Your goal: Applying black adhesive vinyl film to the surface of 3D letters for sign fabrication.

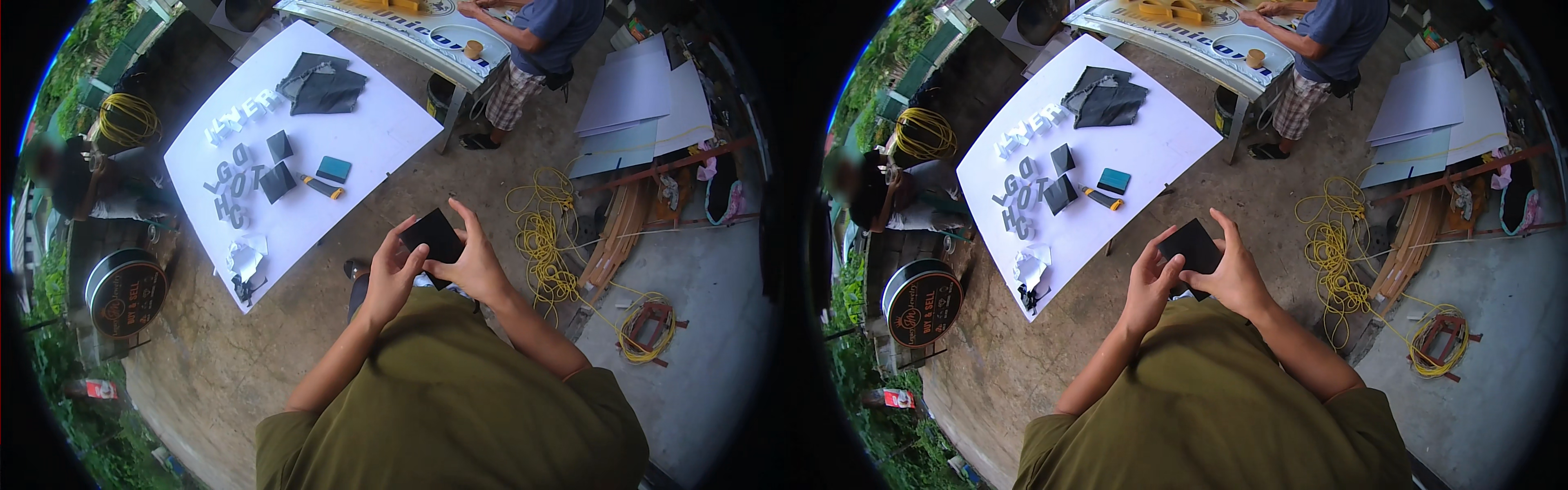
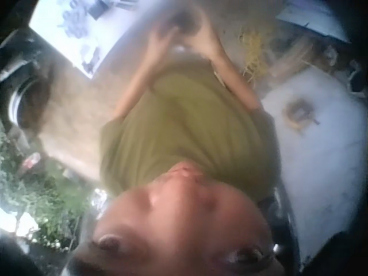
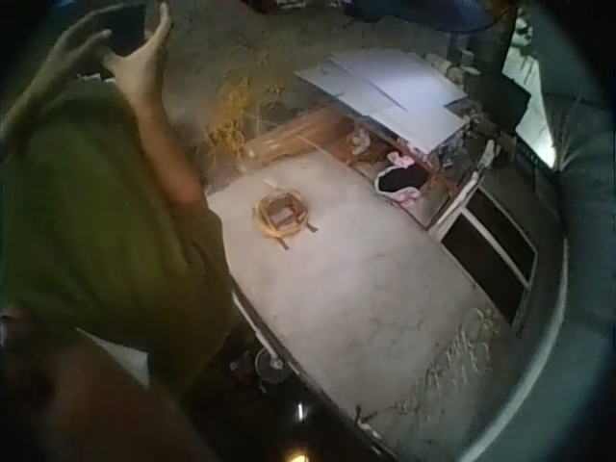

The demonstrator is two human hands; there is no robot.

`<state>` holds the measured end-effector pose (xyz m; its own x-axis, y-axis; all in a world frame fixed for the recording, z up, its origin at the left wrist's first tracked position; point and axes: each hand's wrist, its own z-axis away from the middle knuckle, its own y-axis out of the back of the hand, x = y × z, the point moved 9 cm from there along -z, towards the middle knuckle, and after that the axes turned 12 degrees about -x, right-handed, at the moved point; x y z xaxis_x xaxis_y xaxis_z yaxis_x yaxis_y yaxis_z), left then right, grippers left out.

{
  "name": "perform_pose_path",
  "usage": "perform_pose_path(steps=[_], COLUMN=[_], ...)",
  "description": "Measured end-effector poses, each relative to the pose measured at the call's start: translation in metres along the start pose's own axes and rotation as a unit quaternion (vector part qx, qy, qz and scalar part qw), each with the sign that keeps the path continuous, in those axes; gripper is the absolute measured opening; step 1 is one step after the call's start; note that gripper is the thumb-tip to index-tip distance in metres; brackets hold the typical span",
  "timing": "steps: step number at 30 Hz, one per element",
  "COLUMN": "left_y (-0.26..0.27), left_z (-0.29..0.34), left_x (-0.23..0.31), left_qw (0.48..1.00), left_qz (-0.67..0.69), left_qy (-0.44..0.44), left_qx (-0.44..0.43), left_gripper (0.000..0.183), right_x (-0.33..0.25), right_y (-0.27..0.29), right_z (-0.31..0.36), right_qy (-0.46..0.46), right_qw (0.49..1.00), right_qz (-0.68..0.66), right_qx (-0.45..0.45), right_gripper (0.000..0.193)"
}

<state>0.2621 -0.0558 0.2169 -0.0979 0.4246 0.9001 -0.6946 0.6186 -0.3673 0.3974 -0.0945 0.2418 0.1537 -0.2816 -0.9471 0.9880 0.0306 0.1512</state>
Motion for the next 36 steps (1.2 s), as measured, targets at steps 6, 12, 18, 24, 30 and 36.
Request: perform_pose_path(steps=[6, 12, 18, 24, 30, 36], left_y=[0.011, 0.023, 0.048, 0.083, 0.125, 0.168], left_z=[0.003, 0.001, 0.009, 0.017, 0.022, 0.030], left_x=[0.002, 0.000, -0.001, 0.004, 0.013, 0.042], left_qw=[0.999, 0.998, 0.998, 0.990, 0.977, 0.996], left_qz=[0.047, 0.063, 0.044, 0.128, 0.205, 0.080], left_qy=[-0.023, 0.000, 0.035, 0.053, 0.040, -0.005], left_qx=[0.015, 0.016, 0.023, 0.036, 0.047, 0.046], left_gripper=[0.057, 0.054, 0.045, 0.039, 0.038, 0.039], right_x=[0.016, 0.014, 0.019, -0.002, -0.032, -0.053], right_y=[-0.003, -0.009, -0.024, -0.042, -0.075, -0.121], right_z=[-0.006, -0.020, -0.045, -0.073, -0.102, -0.131], right_qy=[-0.007, -0.044, -0.087, -0.099, -0.094, -0.066], right_qw=[0.979, 0.977, 0.995, 0.990, 0.985, 0.993], right_qz=[-0.196, -0.202, -0.034, -0.094, -0.125, -0.033], right_qx=[-0.061, -0.045, -0.038, -0.047, -0.078, -0.092], right_gripper=[0.078, 0.070, 0.066, 0.064, 0.068, 0.069])
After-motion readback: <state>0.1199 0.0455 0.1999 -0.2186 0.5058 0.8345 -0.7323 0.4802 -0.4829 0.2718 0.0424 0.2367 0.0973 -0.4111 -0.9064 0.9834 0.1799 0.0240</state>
